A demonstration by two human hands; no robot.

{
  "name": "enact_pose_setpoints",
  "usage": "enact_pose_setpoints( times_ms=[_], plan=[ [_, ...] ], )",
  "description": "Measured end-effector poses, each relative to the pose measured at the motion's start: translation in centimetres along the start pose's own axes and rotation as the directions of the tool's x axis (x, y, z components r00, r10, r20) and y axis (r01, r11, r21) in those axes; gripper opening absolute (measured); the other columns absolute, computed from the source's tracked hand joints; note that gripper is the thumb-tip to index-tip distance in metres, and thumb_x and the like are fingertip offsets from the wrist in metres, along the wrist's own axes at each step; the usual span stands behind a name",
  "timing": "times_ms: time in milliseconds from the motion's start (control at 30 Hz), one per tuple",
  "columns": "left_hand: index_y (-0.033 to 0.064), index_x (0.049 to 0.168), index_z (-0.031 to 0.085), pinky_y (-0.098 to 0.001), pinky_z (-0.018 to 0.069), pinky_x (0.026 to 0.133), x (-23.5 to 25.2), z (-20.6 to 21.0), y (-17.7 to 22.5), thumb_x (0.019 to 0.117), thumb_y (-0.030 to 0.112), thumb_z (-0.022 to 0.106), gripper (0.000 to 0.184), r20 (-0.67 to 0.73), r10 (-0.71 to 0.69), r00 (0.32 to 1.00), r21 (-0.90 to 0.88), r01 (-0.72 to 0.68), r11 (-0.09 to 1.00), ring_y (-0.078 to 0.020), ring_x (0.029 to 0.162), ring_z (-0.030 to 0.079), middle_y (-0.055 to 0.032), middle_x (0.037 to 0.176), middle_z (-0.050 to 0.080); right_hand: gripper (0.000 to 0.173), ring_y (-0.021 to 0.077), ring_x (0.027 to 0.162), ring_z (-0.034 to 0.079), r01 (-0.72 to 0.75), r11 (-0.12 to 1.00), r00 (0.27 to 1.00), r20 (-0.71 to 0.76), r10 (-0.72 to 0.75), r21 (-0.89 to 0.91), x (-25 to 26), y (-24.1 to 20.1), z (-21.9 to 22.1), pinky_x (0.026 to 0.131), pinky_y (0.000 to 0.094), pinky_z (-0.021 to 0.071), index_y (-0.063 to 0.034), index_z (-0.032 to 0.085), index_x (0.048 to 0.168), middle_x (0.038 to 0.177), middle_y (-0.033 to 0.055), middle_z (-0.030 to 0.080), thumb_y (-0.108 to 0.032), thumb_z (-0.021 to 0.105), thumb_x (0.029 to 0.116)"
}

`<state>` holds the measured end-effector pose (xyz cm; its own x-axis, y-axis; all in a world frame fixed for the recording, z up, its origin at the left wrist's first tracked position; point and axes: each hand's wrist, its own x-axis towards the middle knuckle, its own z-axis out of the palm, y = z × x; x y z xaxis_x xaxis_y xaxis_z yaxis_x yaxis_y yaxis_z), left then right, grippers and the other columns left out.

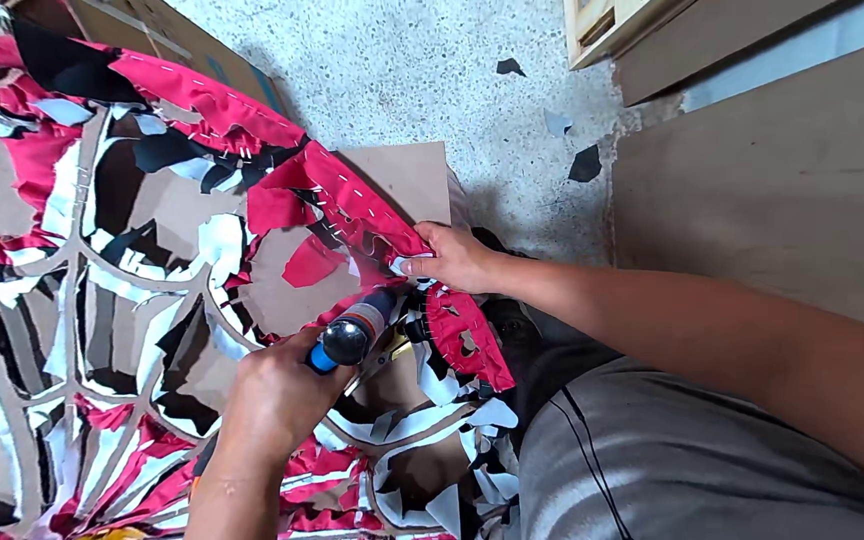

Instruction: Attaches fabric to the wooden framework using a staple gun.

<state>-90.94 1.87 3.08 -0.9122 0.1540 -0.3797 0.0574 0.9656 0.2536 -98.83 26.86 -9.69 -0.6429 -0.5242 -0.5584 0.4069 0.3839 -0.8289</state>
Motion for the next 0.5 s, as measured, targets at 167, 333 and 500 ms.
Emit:
enact_pose_setpoints(
  times_ms=[167,333,500],
  plan=[
    [0.0083,0.082,0.071,-0.0549,0.0491,0.053,-1.9,-0.9,0.3,0.0797,0.039,0.074,0.031,-0.019,-0.178,0.984,-0.077,0.176,0.981,-0.0281,0.059,0.064,-0.0081,0.063,0.062,0.044,0.0234,0.092,0.068,0.008,1.000,1.000,0.012,-0.007,-0.011,-0.3,-0.4,0.4,0.083,0.0461,0.0570,-0.0030,0.056,0.130,0.105,0.0144,0.068,-0.033,0.068,0.0993],
    [-0.0012,0.105,0.066,-0.0366,0.0606,0.059,-11.4,-2.0,-0.4,0.0918,0.030,0.070,0.035,0.023,-0.739,0.673,-0.657,0.568,0.496,-0.0132,0.061,0.067,-0.0026,0.073,0.069,0.048,0.0273,0.101,0.069,0.012,0.995,1.000,0.023,-0.010,-0.095,-0.5,-0.7,-0.1,0.091,0.0520,0.0554,-0.0026,0.056,0.132,0.110,0.0166,0.069,-0.037,0.067,0.0996],
    [-0.0028,0.102,0.067,-0.0411,0.0624,0.058,-16.2,-0.2,-0.1,0.0950,0.027,0.064,0.031,0.165,-0.868,0.469,-0.809,0.568,0.152,-0.0203,0.059,0.069,-0.0075,0.071,0.070,0.057,0.0283,0.098,0.071,-0.039,0.965,0.997,0.057,0.055,-0.258,-0.1,-2.7,-1.4,0.089,0.0567,0.0570,-0.0083,0.059,0.134,0.108,0.0142,0.072,-0.049,0.069,0.0959]
  ],
)
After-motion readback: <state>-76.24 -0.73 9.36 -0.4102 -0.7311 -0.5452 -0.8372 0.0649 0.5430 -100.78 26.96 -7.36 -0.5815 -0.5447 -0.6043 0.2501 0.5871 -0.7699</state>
